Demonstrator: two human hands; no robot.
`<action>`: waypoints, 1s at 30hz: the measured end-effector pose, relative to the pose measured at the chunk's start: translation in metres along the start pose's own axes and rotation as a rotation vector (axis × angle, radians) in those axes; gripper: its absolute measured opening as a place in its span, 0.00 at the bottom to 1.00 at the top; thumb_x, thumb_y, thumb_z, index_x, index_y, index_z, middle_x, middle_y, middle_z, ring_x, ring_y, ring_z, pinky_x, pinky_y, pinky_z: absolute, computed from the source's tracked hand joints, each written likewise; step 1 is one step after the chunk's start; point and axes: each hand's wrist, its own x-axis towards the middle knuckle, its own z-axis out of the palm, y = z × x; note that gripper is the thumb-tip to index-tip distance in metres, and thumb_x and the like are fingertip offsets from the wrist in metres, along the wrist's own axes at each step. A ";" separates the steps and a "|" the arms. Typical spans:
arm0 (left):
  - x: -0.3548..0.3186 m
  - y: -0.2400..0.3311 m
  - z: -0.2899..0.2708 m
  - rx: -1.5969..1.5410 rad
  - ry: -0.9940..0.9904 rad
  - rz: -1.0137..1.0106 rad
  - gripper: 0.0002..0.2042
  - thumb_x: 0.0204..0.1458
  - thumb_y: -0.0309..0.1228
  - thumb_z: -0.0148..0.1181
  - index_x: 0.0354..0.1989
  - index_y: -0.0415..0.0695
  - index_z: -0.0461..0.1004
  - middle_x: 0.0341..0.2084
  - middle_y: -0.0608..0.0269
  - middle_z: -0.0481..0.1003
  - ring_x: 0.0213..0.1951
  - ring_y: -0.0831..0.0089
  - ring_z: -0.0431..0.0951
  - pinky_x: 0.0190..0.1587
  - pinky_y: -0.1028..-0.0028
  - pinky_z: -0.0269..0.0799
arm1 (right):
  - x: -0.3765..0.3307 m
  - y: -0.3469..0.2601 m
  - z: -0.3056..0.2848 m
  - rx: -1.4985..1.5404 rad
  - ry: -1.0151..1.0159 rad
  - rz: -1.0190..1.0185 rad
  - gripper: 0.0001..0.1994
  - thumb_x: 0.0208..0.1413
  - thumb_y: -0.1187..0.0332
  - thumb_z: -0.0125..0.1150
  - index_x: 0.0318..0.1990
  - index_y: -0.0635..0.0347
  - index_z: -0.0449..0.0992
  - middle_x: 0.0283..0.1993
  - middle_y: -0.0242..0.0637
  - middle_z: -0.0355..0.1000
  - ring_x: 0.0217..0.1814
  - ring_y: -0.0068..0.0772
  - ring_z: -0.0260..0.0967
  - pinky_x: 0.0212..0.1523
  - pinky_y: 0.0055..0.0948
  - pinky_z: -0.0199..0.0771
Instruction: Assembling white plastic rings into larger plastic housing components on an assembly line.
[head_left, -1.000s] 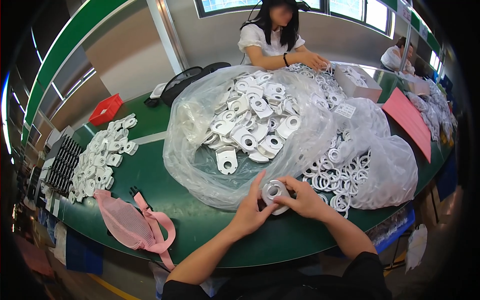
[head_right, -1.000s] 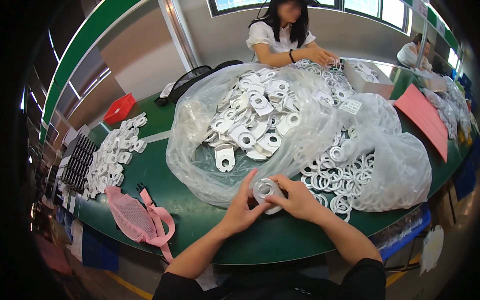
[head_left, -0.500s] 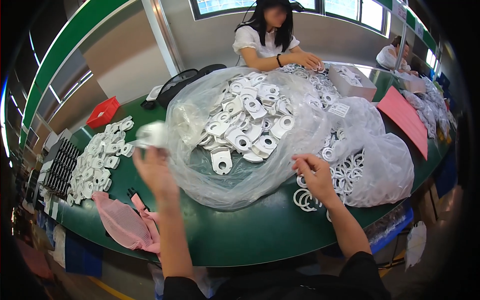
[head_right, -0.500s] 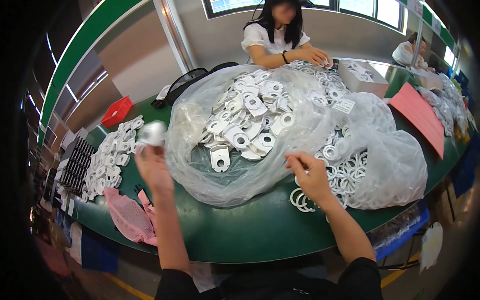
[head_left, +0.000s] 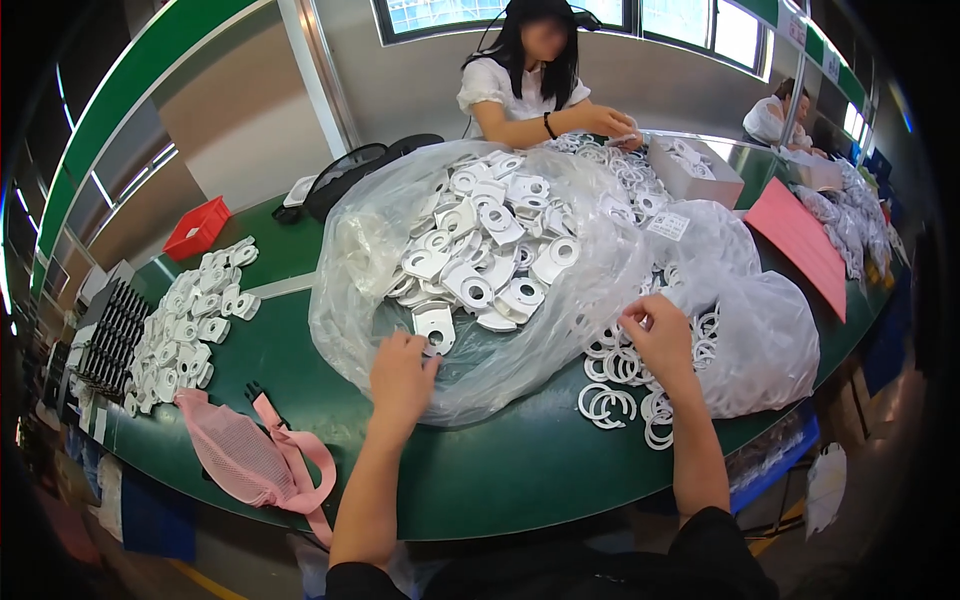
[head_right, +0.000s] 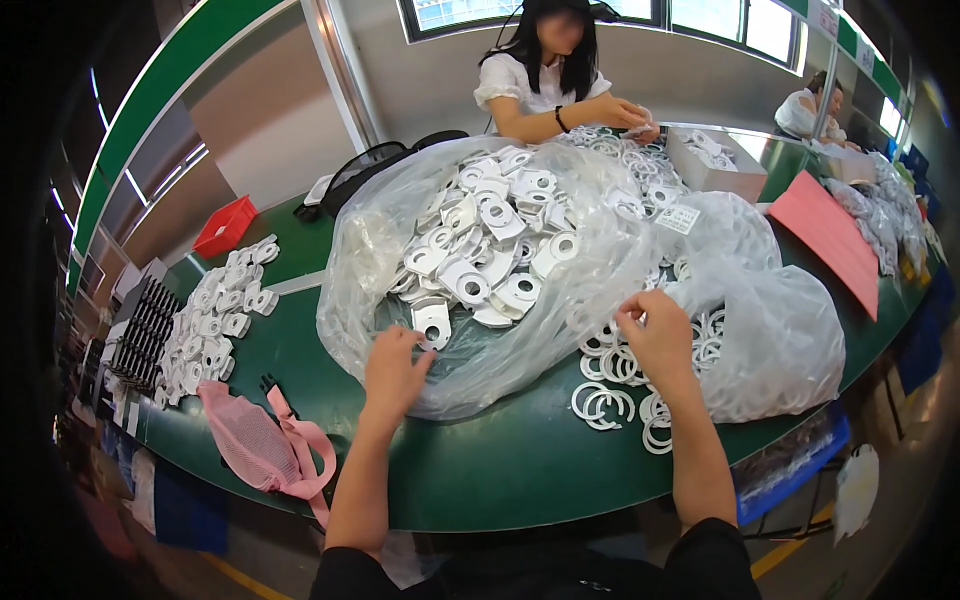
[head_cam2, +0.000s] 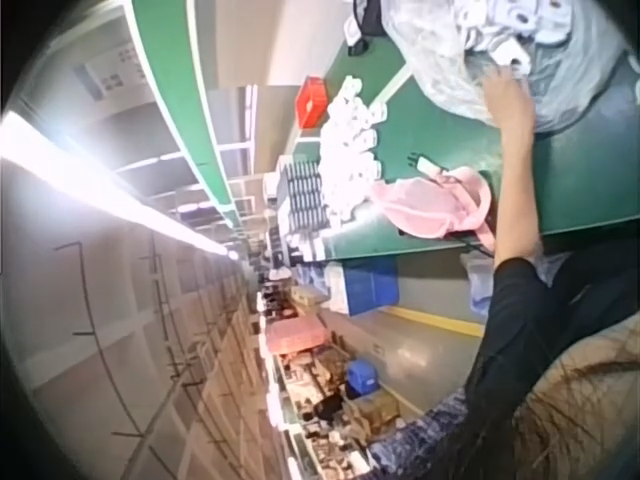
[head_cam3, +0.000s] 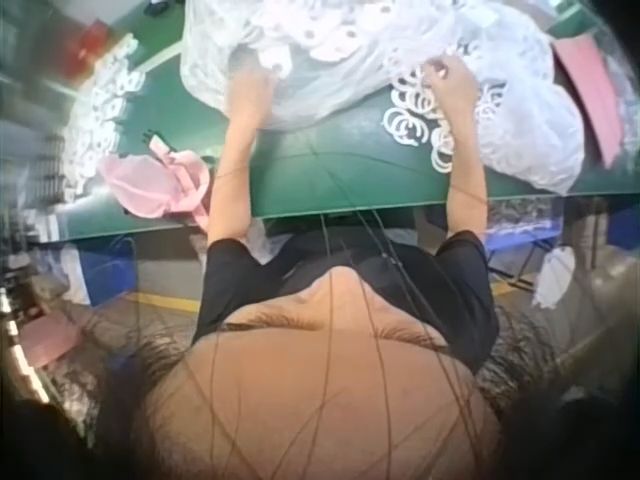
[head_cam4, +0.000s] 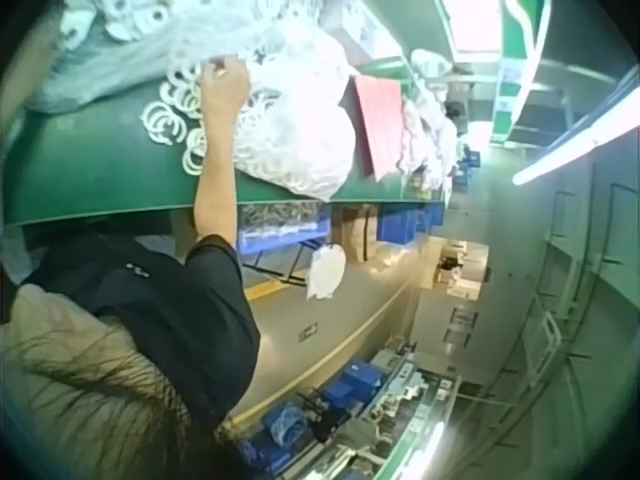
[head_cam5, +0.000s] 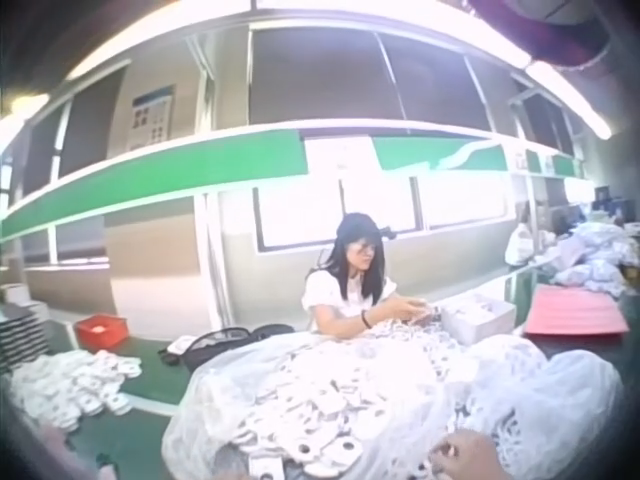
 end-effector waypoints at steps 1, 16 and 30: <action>-0.003 -0.002 0.003 0.001 0.005 -0.001 0.13 0.40 0.31 0.64 0.35 0.43 0.74 0.31 0.58 0.69 0.39 0.57 0.69 0.40 0.62 0.67 | -0.002 0.005 0.002 -0.100 -0.060 -0.070 0.07 0.41 0.70 0.64 0.28 0.61 0.75 0.27 0.37 0.69 0.28 0.35 0.66 0.31 0.31 0.67; 0.002 0.015 -0.005 -0.013 0.186 0.146 0.12 0.40 0.29 0.66 0.30 0.39 0.69 0.50 0.47 0.63 0.51 0.52 0.62 0.52 0.61 0.60 | -0.011 0.009 0.012 -0.417 -0.077 -0.188 0.13 0.42 0.63 0.66 0.34 0.58 0.73 0.32 0.39 0.67 0.39 0.41 0.66 0.40 0.36 0.66; -0.030 0.083 0.004 -2.182 -0.721 -0.518 0.27 0.60 0.52 0.33 0.52 0.41 0.63 0.55 0.43 0.63 0.56 0.46 0.64 0.50 0.51 0.69 | 0.000 0.004 -0.013 -0.303 -0.234 0.124 0.11 0.39 0.67 0.63 0.33 0.56 0.73 0.26 0.37 0.73 0.30 0.41 0.71 0.32 0.37 0.68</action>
